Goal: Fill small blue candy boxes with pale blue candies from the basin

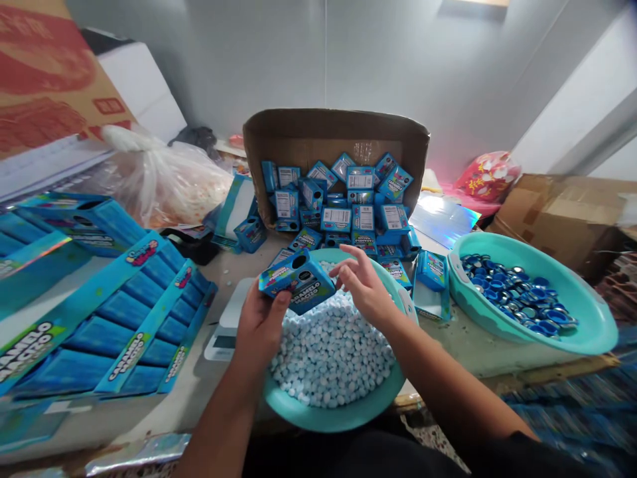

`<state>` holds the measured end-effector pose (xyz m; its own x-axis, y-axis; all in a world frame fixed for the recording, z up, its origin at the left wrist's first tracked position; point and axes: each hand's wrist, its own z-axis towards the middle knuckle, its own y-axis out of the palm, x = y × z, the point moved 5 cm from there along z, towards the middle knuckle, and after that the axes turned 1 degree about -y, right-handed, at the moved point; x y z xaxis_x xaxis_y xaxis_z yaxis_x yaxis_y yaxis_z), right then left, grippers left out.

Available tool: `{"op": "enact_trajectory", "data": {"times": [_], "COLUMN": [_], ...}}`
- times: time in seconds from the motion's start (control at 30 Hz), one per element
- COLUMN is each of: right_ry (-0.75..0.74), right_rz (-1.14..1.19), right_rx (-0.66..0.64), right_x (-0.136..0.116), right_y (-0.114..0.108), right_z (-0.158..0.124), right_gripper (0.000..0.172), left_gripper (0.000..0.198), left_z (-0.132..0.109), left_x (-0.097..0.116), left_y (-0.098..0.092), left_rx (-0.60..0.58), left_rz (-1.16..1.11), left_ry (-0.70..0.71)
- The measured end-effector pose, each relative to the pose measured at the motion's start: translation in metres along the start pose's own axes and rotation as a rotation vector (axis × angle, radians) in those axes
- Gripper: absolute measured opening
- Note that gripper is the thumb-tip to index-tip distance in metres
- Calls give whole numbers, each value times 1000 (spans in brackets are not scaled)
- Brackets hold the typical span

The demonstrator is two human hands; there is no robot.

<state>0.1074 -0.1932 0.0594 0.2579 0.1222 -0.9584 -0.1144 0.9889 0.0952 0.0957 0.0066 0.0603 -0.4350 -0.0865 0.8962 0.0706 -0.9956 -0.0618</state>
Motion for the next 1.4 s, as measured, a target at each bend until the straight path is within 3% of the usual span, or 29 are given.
{"op": "enact_trajectory", "data": {"times": [0.17,0.27,0.37,0.4,0.57,0.7,0.77,0.97,1.07,1.17,1.3,1.4], "right_ry": [-161,-233,-132,-77,94,110,86,-22,-87,-160,-158,-101], "right_rz": [-362,-419,-424,-503,-1046,-1134,-1106,-1138,-1068,-866,-436,43], "right_rx": [-238,-226,-77,-81,-454,-511,-534,-569,-565,-478,-205,-10], "right_x": [-9,-11,-6,-4,-2,-2,1,0,-15,-37,-58,-55], "right_y": [16,15,1,-2,1,4,5,4,2,-1,2,14], "right_z": [-10,-9,-9,-10,-28,-25,-19,-6,-4,2,19,36], "right_gripper": [58,67,63,59,69,69,60,10,4,9,17,25], "left_gripper": [38,44,48,48,50,50,50,54,51,50,46,41], "left_z": [-1,-3,-5,-5,-6,-6,-6,-5,-4,-4,-4,-4], "left_x": [2,3,1,0,-5,-9,-11,-17,-18,-16,-6,1], "left_y": [4,2,0,1,1,4,3,1,3,5,6,6], "left_rx": [-101,-57,-26,-34,-91,-194,-188,-169,-193,-215,-236,-259], "left_rz": [21,19,49,67,195,341,325,255,276,271,310,373], "left_ry": [27,37,18,15,-11,-33,-52,-108,-98,-114,-81,7]}}
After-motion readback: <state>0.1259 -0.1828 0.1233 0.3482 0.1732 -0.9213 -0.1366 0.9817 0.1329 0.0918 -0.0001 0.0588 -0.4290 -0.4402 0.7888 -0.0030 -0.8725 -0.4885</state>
